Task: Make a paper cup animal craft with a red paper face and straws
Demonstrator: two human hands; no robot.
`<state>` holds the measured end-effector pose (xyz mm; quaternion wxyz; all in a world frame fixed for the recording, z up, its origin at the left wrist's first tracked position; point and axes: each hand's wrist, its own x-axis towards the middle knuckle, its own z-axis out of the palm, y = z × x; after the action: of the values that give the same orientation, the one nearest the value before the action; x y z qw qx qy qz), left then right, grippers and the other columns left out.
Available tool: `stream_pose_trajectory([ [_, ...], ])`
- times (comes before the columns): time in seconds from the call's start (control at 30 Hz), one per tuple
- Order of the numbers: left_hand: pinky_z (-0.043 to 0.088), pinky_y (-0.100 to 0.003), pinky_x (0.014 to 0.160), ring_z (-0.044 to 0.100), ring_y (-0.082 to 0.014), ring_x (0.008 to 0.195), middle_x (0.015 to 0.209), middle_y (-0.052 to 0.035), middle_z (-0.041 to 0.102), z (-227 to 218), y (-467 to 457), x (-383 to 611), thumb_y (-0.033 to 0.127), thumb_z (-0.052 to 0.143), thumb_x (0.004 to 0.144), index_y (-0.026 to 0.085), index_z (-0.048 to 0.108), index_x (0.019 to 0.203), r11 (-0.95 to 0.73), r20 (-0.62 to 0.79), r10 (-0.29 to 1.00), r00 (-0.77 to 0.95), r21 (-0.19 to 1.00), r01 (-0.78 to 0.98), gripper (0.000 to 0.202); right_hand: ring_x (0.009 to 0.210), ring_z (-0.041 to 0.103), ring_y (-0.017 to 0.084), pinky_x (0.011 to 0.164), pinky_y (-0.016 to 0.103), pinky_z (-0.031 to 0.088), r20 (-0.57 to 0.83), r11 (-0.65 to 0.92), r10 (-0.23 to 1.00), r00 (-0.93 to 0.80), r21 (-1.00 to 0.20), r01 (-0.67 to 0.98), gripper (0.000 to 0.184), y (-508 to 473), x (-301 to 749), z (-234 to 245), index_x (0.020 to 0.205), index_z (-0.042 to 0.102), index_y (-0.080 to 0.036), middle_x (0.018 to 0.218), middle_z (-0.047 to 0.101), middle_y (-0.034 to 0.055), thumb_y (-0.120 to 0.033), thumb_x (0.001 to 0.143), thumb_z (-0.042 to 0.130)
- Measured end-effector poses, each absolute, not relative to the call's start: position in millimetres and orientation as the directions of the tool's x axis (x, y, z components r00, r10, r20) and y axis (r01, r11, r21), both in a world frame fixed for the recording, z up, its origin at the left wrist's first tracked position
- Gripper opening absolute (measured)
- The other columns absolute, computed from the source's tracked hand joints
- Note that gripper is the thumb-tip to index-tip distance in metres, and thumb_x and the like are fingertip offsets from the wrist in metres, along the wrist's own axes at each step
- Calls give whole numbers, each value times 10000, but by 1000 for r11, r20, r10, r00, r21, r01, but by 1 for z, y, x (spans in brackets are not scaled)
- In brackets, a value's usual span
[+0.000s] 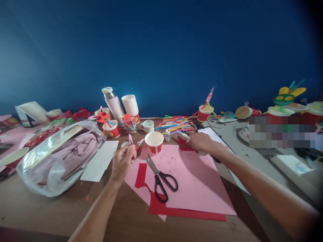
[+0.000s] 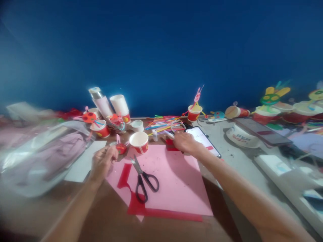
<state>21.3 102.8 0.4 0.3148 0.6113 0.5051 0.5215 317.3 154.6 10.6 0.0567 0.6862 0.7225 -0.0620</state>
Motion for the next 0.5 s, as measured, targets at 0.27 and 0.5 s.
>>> stream_pose_trajectory([
  [0.27, 325, -201, 421, 391, -71, 416, 445, 32, 434, 3, 103, 17, 322, 477, 847, 173, 454, 508, -267, 309, 947, -83, 906, 328, 371, 965, 597, 324, 731, 361, 430, -80, 45, 996, -45, -2, 999, 500, 171, 295, 3, 1140, 499, -90, 1025, 636, 196, -470, 819, 455],
  [0.5, 360, -187, 420, 433, -67, 431, 489, 54, 474, 11, 103, 9, 267, 595, 771, 170, 515, 665, -313, 370, 887, -278, 922, 228, 165, 793, 639, 276, 640, 325, 418, -9, 92, 996, -92, 29, 995, 419, 128, 287, 23, 1038, 575, -145, 869, 675, 147, -476, 857, 392],
])
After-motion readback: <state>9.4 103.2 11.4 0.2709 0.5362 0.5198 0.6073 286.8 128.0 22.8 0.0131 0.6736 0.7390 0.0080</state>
